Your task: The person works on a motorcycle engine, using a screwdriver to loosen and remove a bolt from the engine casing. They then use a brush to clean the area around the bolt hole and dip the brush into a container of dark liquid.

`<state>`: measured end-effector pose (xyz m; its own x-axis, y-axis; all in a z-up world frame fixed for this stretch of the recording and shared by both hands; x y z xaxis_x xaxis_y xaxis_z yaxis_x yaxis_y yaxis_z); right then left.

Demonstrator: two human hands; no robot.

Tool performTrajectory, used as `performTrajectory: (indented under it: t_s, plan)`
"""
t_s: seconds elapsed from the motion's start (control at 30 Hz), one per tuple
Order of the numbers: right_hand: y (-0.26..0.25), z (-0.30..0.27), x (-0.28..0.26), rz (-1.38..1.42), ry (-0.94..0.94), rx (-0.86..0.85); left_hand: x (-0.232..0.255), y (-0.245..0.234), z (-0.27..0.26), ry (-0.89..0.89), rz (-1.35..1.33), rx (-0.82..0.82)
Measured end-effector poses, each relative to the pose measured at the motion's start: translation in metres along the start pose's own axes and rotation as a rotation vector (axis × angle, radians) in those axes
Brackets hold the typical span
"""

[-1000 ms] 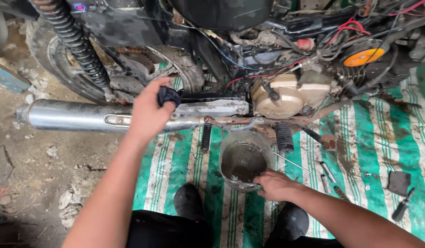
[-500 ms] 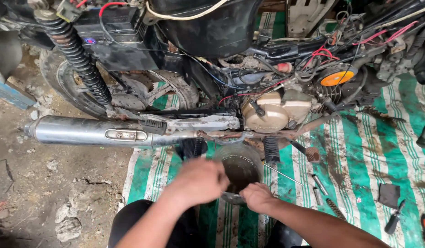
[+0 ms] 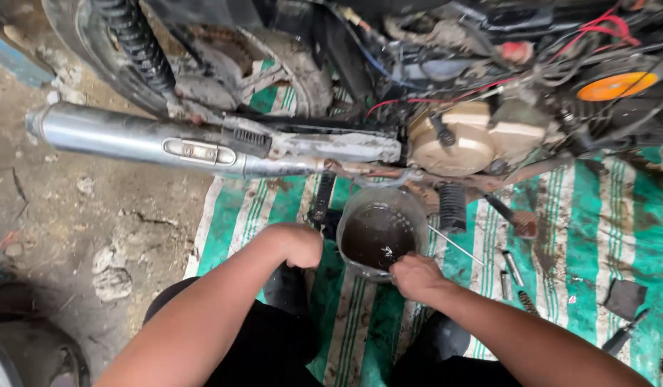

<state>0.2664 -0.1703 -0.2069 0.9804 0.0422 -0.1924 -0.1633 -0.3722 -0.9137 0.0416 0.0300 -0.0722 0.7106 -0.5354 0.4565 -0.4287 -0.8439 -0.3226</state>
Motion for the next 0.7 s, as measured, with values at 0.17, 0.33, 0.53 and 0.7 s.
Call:
performTrajectory:
  t_s: [0.17, 0.33, 0.53, 0.7]
  plan:
    - [0.014, 0.017, 0.016, 0.003, 0.17, -0.09, -0.2, 0.007, 0.255, -0.492, -0.034, 0.534]
    - [0.005, -0.01, -0.002, -0.108, 0.093, 0.014, -0.184, 0.023, 0.281, -0.498, -0.223, 0.898]
    - [-0.02, -0.022, -0.007, -0.078, 0.01, 0.015, -0.174, 0.021, 0.292, -0.453, -0.055, 0.992]
    - [-0.002, -0.032, 0.015, -0.058, 0.117, -0.029, -0.164, 0.008, 0.255, -0.236, -0.126, 0.825]
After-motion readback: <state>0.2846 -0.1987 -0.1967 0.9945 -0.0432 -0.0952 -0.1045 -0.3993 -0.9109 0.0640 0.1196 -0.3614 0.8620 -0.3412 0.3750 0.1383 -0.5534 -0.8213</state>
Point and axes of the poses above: each hand's wrist, its own z-axis towards the middle knuckle, its own y-axis out of the palm, x = y × z, the point moved 5 cm from there along z, towards the middle knuckle, and after that the axes turned 2 degrees about -z, right-handed, at the moved point
